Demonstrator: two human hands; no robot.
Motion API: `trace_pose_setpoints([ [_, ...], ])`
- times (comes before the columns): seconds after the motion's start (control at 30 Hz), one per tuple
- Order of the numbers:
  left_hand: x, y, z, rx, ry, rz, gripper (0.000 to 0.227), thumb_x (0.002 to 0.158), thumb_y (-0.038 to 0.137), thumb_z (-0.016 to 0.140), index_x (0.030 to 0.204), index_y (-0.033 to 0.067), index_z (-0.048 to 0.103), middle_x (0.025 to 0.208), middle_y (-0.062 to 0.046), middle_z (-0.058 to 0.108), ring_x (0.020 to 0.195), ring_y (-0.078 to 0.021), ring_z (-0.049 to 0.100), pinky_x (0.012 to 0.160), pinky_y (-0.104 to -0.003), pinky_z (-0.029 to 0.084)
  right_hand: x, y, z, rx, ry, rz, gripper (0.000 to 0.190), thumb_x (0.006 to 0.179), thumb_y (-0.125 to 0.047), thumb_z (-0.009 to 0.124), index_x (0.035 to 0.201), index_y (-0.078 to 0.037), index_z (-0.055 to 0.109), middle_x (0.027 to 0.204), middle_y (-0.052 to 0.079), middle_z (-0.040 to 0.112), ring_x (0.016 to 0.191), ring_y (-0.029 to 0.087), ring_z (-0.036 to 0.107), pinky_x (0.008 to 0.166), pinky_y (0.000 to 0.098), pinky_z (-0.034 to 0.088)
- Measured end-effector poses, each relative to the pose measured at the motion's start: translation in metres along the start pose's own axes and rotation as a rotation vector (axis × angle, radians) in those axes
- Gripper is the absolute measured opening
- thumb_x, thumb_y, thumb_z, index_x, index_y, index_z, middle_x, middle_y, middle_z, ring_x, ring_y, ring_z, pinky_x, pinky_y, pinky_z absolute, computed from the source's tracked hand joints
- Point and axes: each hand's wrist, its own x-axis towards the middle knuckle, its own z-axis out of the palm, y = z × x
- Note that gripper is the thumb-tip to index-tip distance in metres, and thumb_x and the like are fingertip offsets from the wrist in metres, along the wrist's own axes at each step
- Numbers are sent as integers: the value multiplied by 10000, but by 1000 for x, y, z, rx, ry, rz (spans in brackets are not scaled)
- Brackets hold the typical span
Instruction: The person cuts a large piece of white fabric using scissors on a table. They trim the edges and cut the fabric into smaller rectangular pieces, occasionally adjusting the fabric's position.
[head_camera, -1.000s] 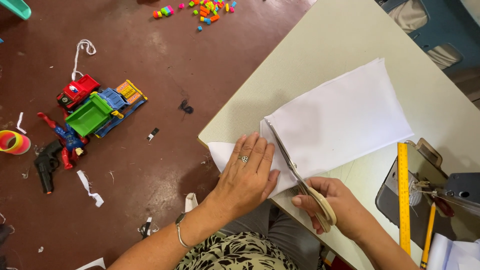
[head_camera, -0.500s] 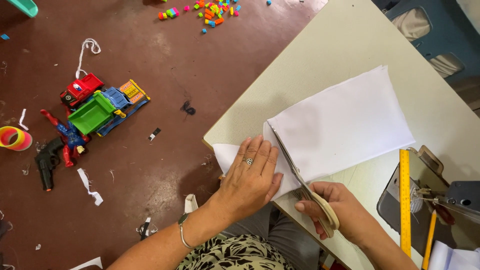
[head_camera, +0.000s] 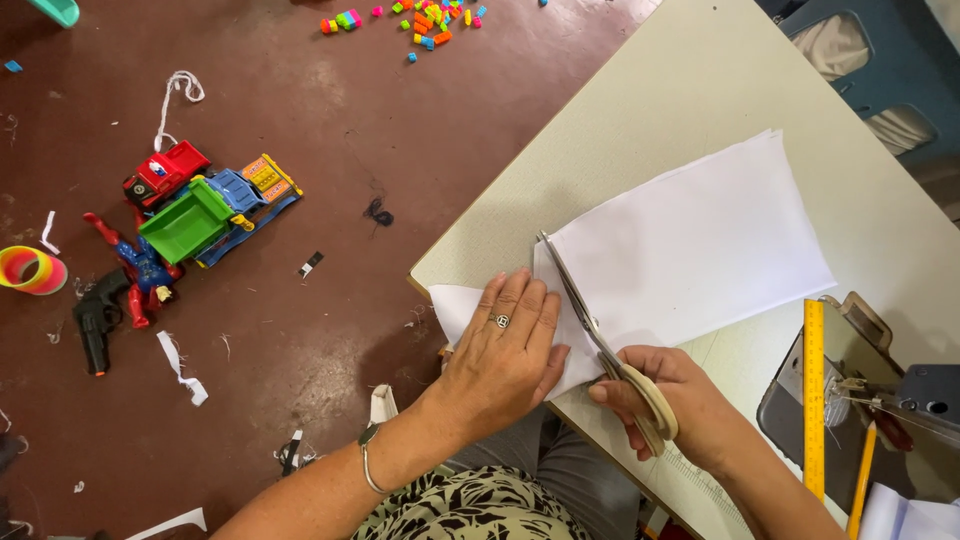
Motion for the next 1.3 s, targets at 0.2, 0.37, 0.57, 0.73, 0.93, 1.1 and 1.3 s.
trace_pose_setpoints([
  [0.2, 1, 0, 0, 5, 3, -3, 488, 977, 253, 649, 1315, -93, 588, 1309, -254, 600, 1290, -425, 560, 1172, -531, 404, 1, 2, -3, -36, 16, 42, 262, 782, -21, 830, 703, 10, 582, 457, 139, 487, 298, 268, 500, 268, 388, 412],
  [0.37, -1, 0, 1, 13, 16, 8, 487, 975, 254, 656, 1313, -92, 600, 1315, -257, 603, 1287, -428, 562, 1170, -529, 405, -1, 0, -2, -67, 24, 72, 241, 787, -53, 843, 725, 14, 620, 396, 197, 539, 274, 256, 489, 274, 359, 411],
  [0.57, 0, 0, 1, 9, 16, 4, 474, 980, 245, 644, 1306, -95, 597, 1311, -258, 601, 1291, -425, 557, 1176, -526, 395, 1, -4, 2, -31, 5, 25, 318, 789, -46, 848, 670, 10, 558, 491, 169, 534, 312, 285, 526, 300, 384, 427],
  [0.73, 1, 0, -2, 2, 8, 2, 458, 971, 236, 647, 1288, -91, 593, 1289, -248, 594, 1277, -418, 554, 1162, -527, 407, 5, -13, 5, -24, -11, -3, 308, 795, -87, 829, 671, 9, 565, 529, 160, 538, 336, 272, 527, 305, 381, 443],
  [0.93, 1, 0, 0, 2, 23, 2, 452, 968, 232, 653, 1283, -90, 608, 1287, -252, 606, 1273, -420, 567, 1160, -525, 416, 6, -18, 6, -36, -5, 7, 304, 795, -59, 835, 660, 8, 571, 503, 154, 525, 314, 271, 510, 299, 373, 430],
  [1.1, 0, 0, 0, -15, -1, -1, 464, 987, 233, 632, 1303, -103, 590, 1307, -261, 598, 1289, -427, 554, 1172, -534, 403, 12, -8, -1, -41, 5, 40, 209, 788, -36, 826, 732, 13, 631, 421, 149, 502, 281, 250, 486, 264, 370, 418],
  [1.3, 1, -2, 1, 11, 18, 8, 463, 976, 238, 647, 1292, -98, 609, 1304, -257, 609, 1291, -421, 562, 1170, -519, 409, 13, -7, -2, -59, -10, 67, 192, 776, 12, 840, 746, 22, 652, 470, 139, 532, 290, 249, 512, 262, 365, 441],
])
